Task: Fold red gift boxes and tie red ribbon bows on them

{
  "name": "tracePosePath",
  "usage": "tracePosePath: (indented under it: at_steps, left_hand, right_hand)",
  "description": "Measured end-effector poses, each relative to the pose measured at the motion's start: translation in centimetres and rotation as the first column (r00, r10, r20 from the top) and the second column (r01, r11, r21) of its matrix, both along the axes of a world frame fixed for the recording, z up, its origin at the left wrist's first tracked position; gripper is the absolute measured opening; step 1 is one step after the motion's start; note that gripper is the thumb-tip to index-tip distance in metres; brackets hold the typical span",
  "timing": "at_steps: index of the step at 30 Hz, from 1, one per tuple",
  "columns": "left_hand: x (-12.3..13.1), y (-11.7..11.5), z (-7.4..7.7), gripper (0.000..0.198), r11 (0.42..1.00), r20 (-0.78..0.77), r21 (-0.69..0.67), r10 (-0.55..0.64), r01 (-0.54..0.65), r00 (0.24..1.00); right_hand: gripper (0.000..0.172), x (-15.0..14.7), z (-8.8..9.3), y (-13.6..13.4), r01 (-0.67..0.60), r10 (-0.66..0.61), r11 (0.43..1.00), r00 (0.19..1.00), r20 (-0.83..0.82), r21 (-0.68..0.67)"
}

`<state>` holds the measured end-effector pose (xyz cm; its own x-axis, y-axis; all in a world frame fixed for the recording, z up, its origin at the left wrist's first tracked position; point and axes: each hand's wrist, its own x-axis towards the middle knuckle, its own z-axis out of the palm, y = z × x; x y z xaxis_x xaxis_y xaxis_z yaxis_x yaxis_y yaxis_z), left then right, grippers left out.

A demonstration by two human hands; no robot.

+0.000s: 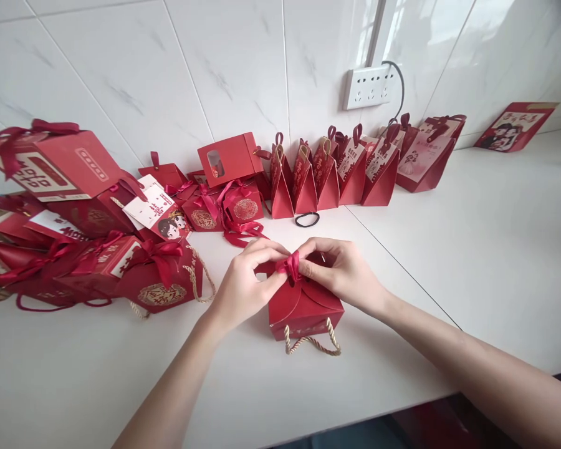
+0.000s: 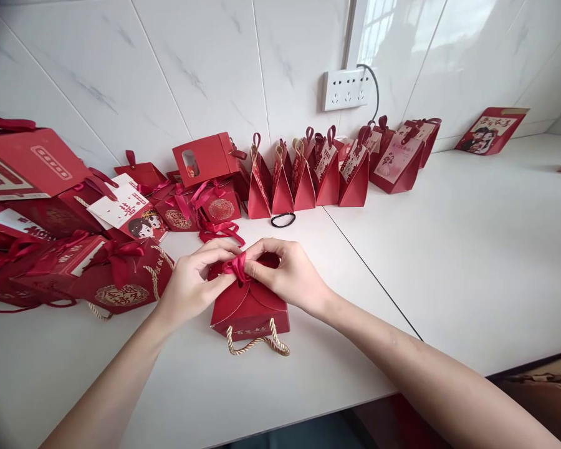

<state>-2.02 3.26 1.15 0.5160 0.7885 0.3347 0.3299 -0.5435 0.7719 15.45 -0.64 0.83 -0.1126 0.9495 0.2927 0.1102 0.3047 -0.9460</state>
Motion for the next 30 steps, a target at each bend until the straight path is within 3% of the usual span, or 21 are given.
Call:
tracePosePath:
  at_steps: [4,9,12,20,30]
  left_hand:
    - [0.1,-0.2,0.1,0.008,0.998,0.01,-0.028,0.056,-0.056,0.998]
    - [0.0,-0.6,0.6,0.016,0.995,-0.052,-0.068,-0.078,0.075,0.996]
    - [0.0,-0.8,0.8,0.019,0.992,-0.026,-0.078,-0.101,0.098,0.995]
    - [0.2,-0.8,0.7,0.02,0.97,0.08,-0.24,0.058,-0.037,0.995]
    - [0.8,-1.2,0.6,0.019,0.916,0.192,-0.402,0.07,0.013,0.979]
  right_hand:
    - [0.004,-0.1,-0.1,0.0,0.073,-0.072,0.997,0.997,-0.034,0.029]
    - [0.008,0.2,0.0,0.2,0.085,-0.088,0.994,0.995,0.038,0.068]
    - [0.007,0.4,0.1,0.3,0.075,-0.082,0.993,0.994,0.078,0.087]
    - [0.008,0.7,0.4,0.3,0.072,-0.084,0.99,0.992,0.099,0.117]
    - [0.007,1.1,-0.2,0.7,-0.022,0.01,0.99,0.996,0.087,0.142]
